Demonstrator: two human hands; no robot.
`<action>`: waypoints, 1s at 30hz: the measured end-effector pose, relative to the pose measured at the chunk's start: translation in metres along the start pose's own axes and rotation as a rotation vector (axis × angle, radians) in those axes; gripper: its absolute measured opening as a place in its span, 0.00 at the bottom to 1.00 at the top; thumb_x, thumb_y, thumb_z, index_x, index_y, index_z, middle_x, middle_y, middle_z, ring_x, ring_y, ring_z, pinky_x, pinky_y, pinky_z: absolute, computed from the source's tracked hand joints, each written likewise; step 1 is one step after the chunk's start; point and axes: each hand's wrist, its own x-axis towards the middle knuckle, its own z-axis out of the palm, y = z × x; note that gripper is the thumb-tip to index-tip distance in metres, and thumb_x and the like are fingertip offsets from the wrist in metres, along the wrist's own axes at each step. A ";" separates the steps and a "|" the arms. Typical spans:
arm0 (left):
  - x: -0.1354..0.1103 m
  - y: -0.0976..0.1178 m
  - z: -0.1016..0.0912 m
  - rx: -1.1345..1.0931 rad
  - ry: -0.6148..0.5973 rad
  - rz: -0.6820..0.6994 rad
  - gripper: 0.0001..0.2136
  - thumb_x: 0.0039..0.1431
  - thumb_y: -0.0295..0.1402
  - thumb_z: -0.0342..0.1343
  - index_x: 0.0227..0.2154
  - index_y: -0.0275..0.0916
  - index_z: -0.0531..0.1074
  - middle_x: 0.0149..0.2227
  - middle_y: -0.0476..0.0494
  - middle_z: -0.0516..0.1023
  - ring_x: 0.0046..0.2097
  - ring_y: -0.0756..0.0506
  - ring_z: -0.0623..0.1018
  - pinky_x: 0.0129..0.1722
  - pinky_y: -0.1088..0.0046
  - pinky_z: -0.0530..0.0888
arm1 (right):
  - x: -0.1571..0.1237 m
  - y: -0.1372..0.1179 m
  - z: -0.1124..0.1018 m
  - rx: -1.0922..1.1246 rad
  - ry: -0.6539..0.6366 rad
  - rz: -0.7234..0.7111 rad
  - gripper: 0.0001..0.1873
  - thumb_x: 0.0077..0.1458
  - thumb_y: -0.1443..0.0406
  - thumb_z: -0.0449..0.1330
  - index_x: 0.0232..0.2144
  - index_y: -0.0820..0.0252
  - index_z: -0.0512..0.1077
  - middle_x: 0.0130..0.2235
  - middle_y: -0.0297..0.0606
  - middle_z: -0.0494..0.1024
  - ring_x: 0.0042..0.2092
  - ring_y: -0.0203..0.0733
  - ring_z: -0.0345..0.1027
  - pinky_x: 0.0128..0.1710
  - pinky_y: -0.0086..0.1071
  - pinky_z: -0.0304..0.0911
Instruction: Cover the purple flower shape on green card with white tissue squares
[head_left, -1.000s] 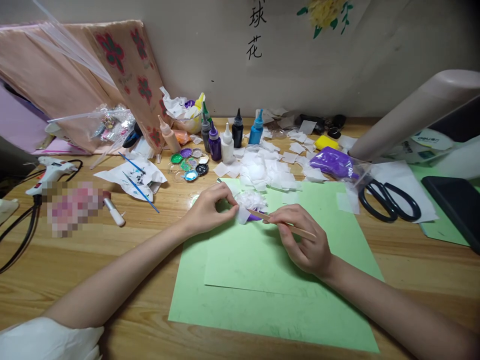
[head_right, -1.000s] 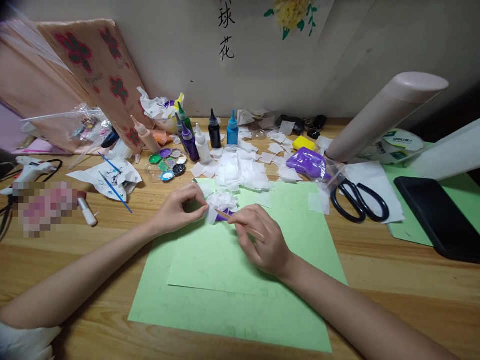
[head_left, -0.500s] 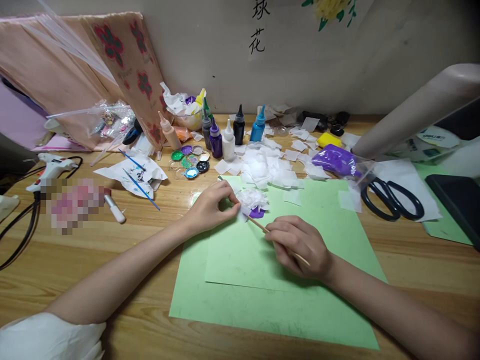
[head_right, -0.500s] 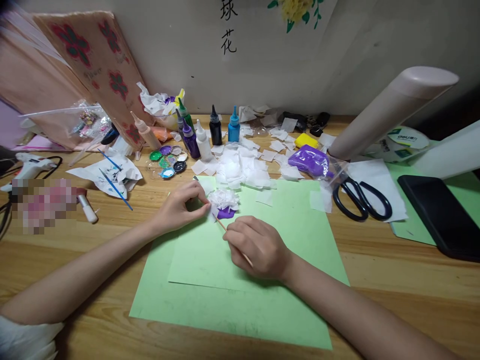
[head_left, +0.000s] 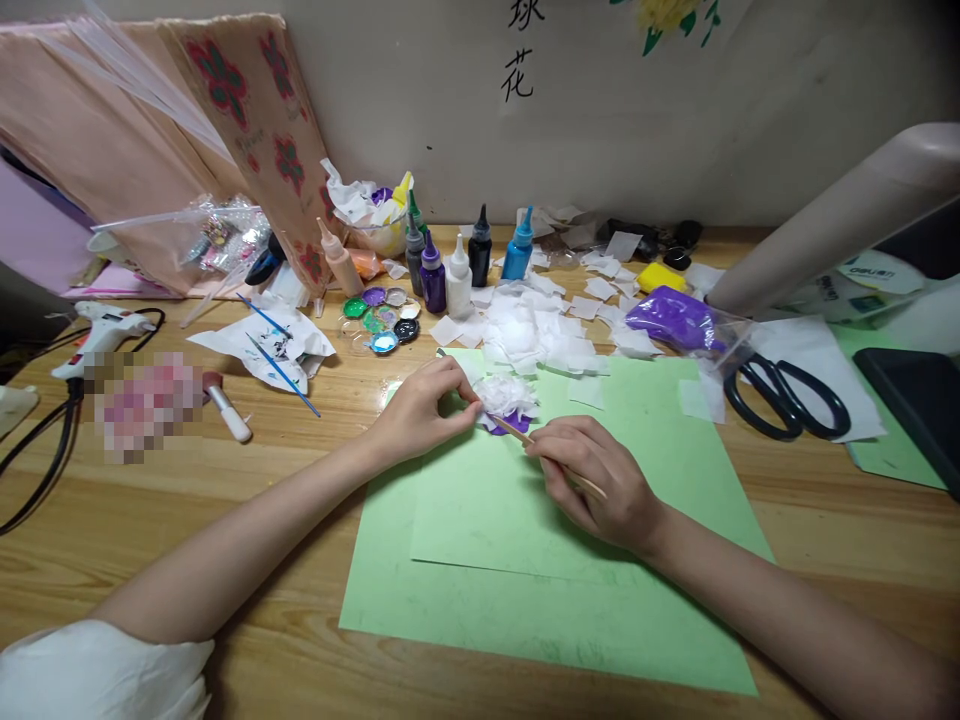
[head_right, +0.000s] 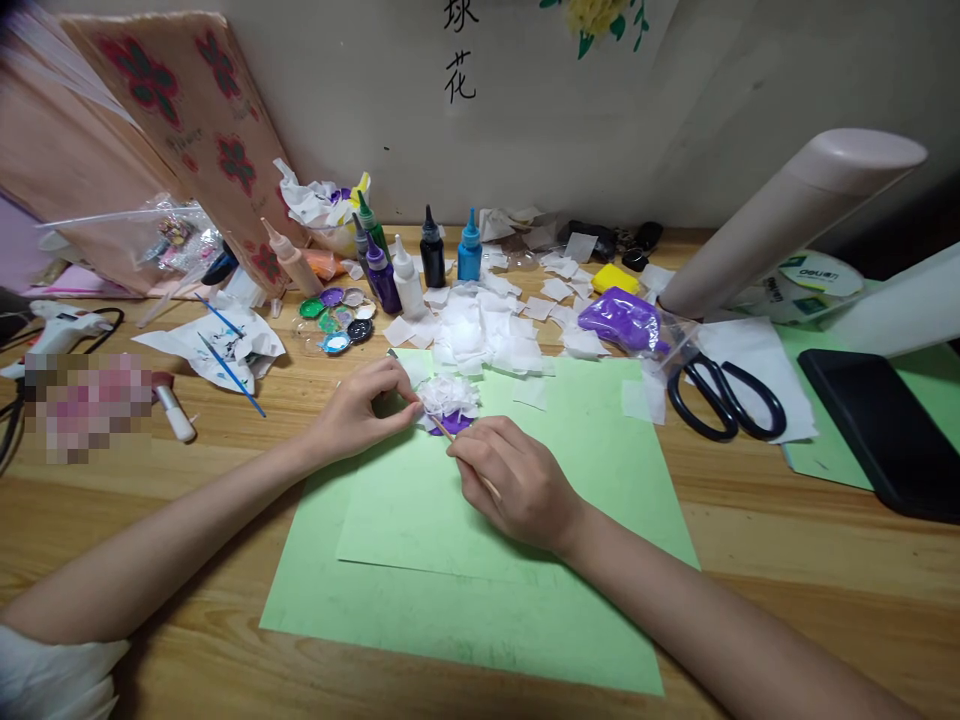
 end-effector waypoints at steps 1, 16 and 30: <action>0.000 0.000 0.000 -0.001 0.000 -0.002 0.03 0.55 0.29 0.56 0.27 0.37 0.69 0.33 0.48 0.70 0.34 0.50 0.70 0.34 0.74 0.66 | 0.000 0.000 0.000 0.000 -0.003 0.004 0.12 0.55 0.76 0.53 0.40 0.61 0.65 0.30 0.42 0.77 0.35 0.43 0.69 0.33 0.35 0.71; 0.003 -0.003 0.000 0.106 0.222 -0.187 0.04 0.61 0.30 0.52 0.35 0.38 0.70 0.36 0.46 0.70 0.36 0.48 0.69 0.35 0.72 0.66 | 0.000 0.002 0.004 0.148 0.024 0.187 0.13 0.55 0.75 0.51 0.39 0.56 0.66 0.31 0.37 0.74 0.36 0.43 0.69 0.33 0.36 0.69; 0.001 -0.005 0.002 0.346 0.230 -0.292 0.09 0.55 0.38 0.59 0.34 0.40 0.69 0.35 0.46 0.70 0.38 0.45 0.69 0.40 0.67 0.64 | -0.007 0.001 -0.002 0.146 0.130 0.083 0.14 0.51 0.76 0.52 0.39 0.57 0.67 0.29 0.38 0.75 0.32 0.42 0.70 0.31 0.35 0.70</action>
